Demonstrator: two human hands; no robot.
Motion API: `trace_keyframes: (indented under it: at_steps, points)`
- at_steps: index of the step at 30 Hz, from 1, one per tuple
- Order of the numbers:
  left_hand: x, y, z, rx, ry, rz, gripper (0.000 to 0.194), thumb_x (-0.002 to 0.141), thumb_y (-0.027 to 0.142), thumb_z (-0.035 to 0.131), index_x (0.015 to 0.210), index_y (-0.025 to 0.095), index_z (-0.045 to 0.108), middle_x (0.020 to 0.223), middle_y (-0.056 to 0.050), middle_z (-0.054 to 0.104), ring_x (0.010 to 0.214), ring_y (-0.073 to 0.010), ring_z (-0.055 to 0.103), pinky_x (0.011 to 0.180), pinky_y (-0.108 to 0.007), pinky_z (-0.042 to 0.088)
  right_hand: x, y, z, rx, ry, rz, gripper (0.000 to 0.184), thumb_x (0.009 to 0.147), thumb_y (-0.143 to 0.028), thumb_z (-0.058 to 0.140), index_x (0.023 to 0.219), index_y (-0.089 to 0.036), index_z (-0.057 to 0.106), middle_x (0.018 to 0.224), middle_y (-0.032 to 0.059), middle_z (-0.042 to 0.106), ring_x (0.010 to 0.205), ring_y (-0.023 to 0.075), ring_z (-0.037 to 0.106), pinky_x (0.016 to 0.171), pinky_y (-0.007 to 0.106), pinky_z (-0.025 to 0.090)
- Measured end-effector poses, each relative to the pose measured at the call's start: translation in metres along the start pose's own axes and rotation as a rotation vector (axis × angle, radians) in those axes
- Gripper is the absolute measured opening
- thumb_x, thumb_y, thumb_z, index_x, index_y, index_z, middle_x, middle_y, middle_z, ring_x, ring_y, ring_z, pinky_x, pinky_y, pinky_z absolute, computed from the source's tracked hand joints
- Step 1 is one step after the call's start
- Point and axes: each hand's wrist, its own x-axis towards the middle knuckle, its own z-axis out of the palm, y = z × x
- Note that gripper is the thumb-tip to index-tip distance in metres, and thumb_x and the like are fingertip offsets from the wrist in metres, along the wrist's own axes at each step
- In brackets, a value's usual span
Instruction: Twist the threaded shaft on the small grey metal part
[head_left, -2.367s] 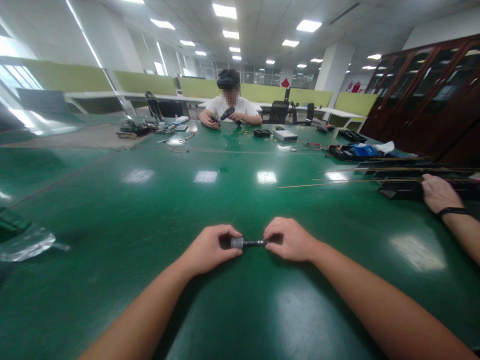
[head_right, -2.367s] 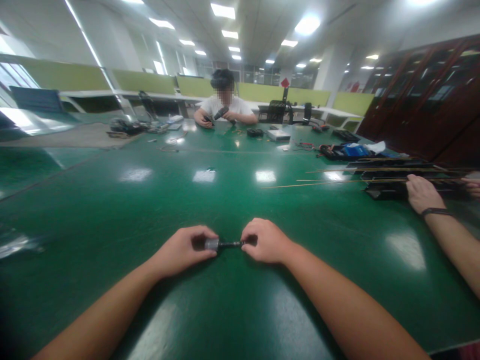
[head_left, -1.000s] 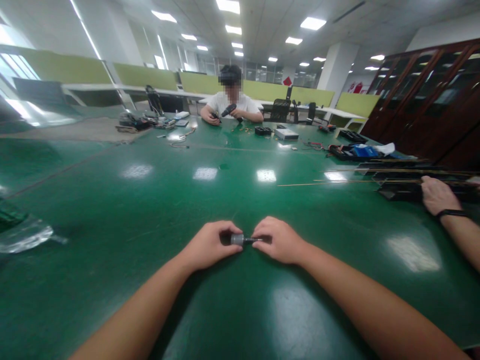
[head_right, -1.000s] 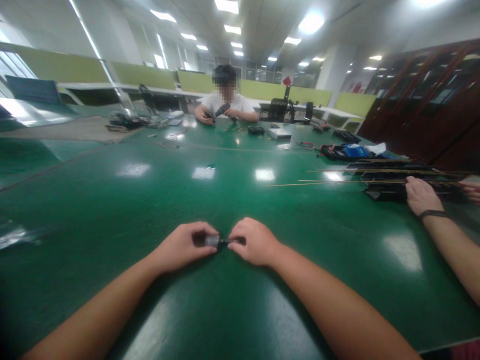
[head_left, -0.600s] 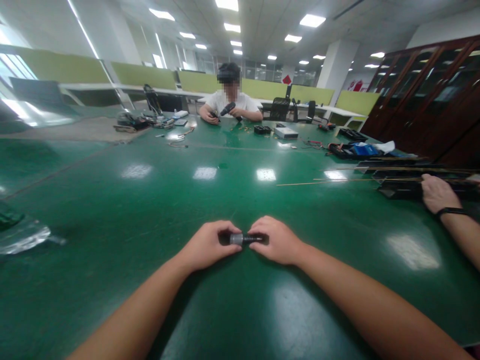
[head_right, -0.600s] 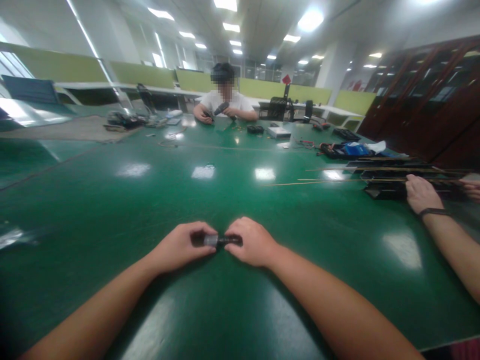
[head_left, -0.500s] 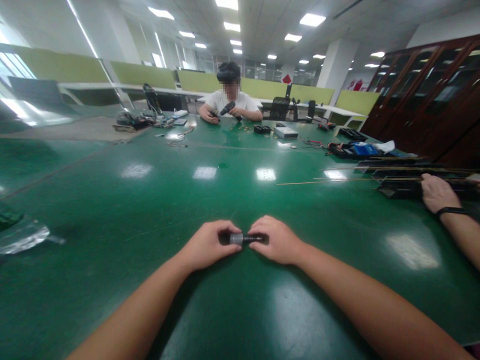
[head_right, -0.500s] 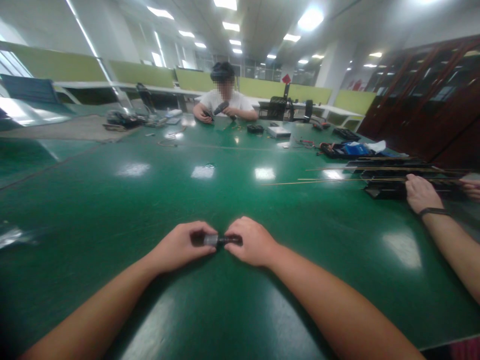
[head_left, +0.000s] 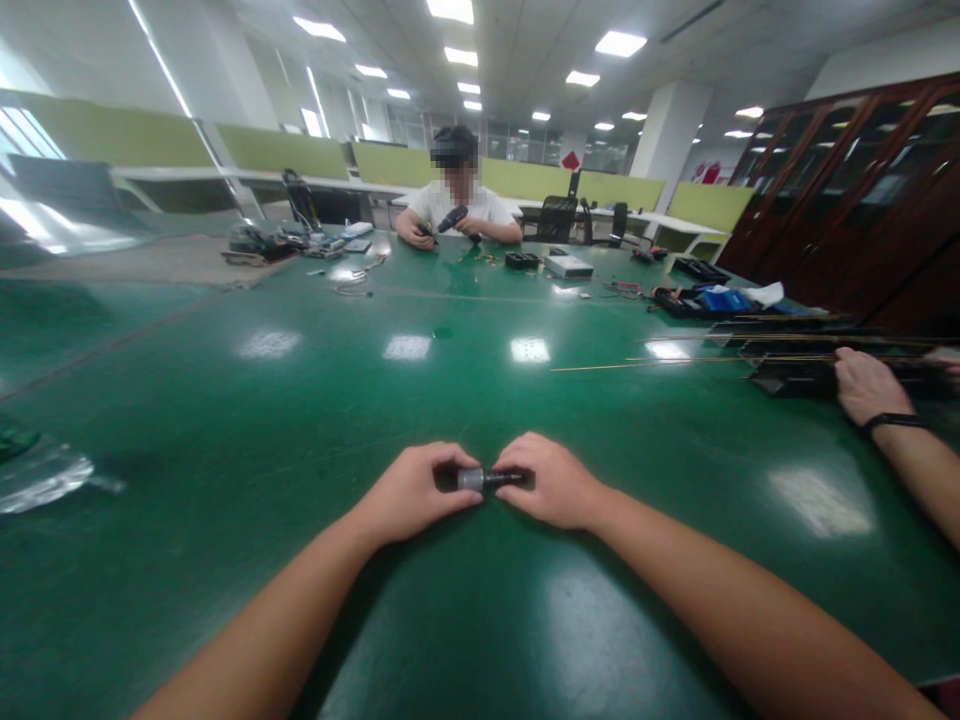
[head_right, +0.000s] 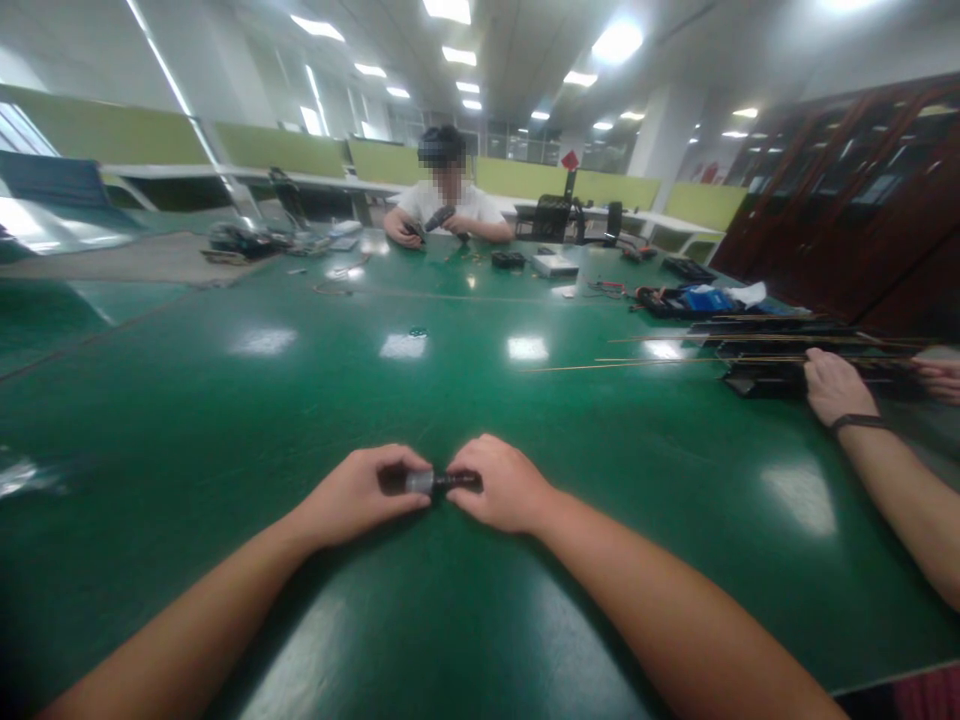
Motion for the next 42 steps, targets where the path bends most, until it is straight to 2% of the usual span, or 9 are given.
trace_keyframes:
  at_steps: [42]
  points:
    - [-0.0002, 0.0010, -0.0012, 0.011, -0.026, 0.015, 0.024, 0.076, 0.034, 0.076, 0.095, 0.019, 0.073, 0.091, -0.003, 0.073, 0.085, -0.0213, 0.068, 0.079, -0.031, 0.053, 0.0000, 0.0028, 0.0002, 0.026, 0.021, -0.039, 0.011, 0.083, -0.019, 0.073, 0.093, -0.019, 0.074, 0.095, 0.0045, 0.073, 0.093, 0.0194, 0.062, 0.087, 0.033, 0.049]
